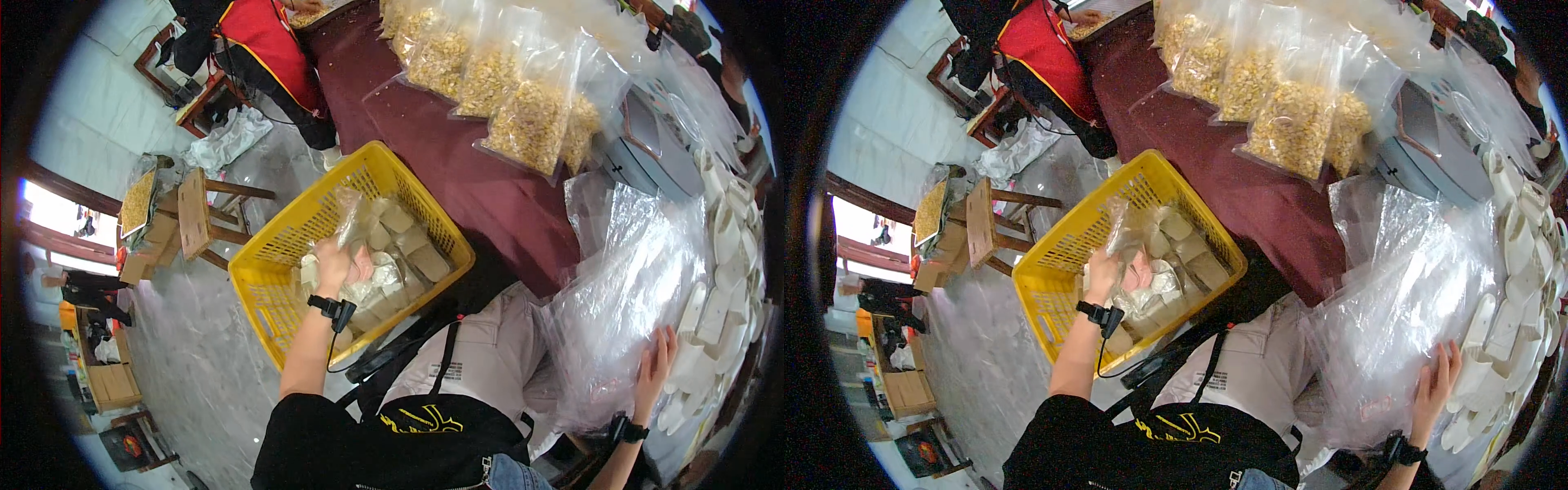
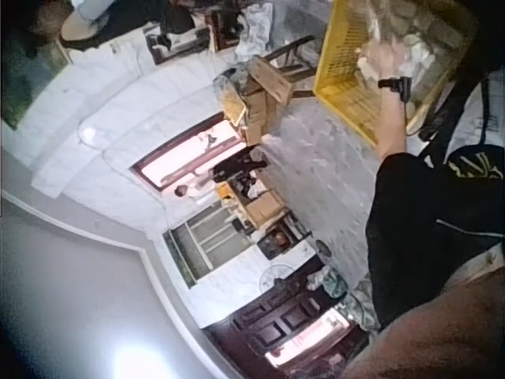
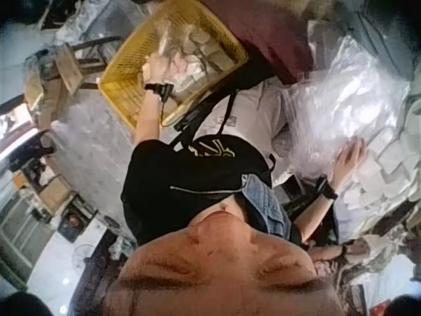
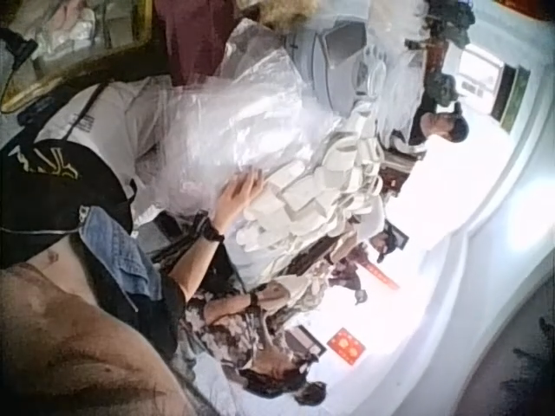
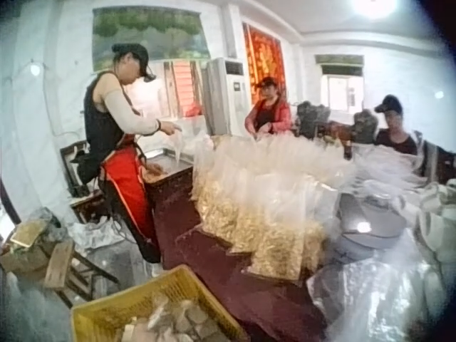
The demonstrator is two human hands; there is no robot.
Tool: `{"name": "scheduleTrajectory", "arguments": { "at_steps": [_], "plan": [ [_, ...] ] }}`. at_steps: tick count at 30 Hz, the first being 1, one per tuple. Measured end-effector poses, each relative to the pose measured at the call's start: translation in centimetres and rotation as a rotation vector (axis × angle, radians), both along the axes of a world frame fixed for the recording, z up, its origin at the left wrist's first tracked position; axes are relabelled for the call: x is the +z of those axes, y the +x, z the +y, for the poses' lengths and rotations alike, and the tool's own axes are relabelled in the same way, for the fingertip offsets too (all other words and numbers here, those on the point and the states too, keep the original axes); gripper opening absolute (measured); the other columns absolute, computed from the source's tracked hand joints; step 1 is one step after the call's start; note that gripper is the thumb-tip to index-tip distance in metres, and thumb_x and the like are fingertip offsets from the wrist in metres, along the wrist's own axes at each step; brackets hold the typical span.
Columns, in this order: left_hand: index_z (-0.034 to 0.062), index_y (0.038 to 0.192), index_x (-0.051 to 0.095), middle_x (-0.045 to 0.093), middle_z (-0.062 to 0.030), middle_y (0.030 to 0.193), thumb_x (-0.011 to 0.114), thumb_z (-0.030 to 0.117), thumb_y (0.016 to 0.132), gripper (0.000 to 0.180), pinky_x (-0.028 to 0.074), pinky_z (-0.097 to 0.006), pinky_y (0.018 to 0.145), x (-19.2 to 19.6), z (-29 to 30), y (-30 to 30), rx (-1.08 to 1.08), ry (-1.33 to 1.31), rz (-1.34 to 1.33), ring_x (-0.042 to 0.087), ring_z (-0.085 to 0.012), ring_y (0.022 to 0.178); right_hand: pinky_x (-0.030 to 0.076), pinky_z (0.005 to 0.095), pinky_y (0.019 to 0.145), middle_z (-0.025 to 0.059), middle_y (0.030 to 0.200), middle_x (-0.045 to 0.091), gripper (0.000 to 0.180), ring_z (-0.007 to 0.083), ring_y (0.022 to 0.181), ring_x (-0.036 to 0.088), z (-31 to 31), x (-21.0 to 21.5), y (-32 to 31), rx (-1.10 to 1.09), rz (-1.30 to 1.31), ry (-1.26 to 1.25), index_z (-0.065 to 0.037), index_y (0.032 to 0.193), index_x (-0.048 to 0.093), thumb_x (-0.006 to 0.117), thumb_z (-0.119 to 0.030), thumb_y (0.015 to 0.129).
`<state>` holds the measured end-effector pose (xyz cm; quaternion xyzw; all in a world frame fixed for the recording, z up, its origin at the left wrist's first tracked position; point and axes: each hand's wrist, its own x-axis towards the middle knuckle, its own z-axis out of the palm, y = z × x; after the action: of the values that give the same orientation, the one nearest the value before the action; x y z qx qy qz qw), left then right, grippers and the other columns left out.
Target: Packing pairs of white sandals into plastic bags and placing them into a yellow basket.
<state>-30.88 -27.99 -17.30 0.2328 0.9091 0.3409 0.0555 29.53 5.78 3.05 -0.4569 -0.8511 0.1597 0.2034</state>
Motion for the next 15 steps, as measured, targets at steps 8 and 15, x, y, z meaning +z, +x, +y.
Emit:
{"name": "scheduleTrajectory", "arguments": {
  "at_steps": [8, 15],
  "plan": [
    [0.0011, 0.156, 0.026, 0.04, -0.0371, 0.149, 0.065, 0.038, 0.094, 0.082, 0.04, -0.055, 0.109, -8.1, 7.8, 6.5, -0.328, -0.288, -0.268, 0.036, -0.0511, 0.141, 0.03, 0.0409, 0.118, 0.0166, 0.152, 0.045, 0.046, 0.0322, 0.142, 0.04, 0.0, 0.0, 0.0, -0.017, -0.033, 0.03, -0.005, 0.142, 0.056, 0.053, -0.005, 0.096],
    [-0.0053, 0.137, 0.055, 0.058, -0.0323, 0.135, 0.066, 0.06, 0.09, 0.081, 0.043, -0.044, 0.109, -9.7, 10.1, 5.9, -0.654, -0.356, -0.633, 0.051, -0.0405, 0.134, 0.034, 0.0406, 0.116, 0.0145, 0.153, 0.042, 0.046, 0.0303, 0.141, 0.041, -0.2, 1.2, -0.2, -0.066, -0.037, -0.076, -0.004, 0.14, 0.057, 0.053, -0.002, 0.095]
  ]
}}
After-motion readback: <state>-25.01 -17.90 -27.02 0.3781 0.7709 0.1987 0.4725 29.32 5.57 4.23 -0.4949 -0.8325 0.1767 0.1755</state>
